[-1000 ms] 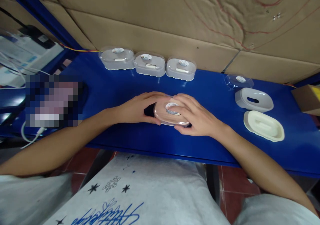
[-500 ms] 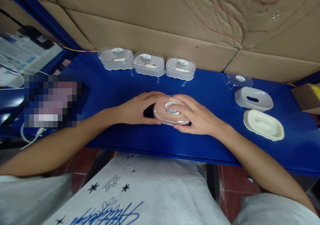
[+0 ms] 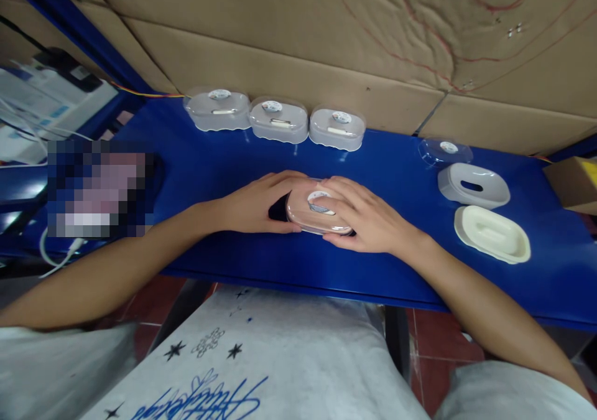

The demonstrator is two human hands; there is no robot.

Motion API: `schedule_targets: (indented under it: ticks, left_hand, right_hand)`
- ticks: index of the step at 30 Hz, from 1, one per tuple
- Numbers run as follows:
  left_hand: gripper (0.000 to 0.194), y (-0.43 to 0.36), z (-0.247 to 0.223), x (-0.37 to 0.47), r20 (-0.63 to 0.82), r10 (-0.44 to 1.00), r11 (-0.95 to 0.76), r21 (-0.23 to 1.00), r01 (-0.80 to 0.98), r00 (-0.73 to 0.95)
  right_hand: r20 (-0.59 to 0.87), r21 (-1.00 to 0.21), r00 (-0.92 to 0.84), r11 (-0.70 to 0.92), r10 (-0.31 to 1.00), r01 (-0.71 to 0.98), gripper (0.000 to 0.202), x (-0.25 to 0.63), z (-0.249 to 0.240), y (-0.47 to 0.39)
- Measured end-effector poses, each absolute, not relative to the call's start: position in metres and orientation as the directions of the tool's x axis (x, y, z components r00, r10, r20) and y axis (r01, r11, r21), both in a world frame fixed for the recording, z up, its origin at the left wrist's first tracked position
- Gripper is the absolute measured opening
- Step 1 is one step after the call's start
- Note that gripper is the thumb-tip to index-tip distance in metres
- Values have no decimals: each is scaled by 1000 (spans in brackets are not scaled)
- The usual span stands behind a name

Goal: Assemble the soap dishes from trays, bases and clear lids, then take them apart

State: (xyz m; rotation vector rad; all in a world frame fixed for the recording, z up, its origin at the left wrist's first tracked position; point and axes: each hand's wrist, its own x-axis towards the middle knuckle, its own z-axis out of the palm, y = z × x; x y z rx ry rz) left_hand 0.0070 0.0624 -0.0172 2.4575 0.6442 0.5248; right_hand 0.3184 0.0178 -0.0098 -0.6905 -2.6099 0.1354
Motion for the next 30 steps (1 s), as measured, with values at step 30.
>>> schedule_targets:
  ticks: [30]
  left_hand:
    - [58,61,-17,5,172,486,-843,351,407,857]
  right_hand:
    - [300,85,-250,236,921,968,54,389,13,59]
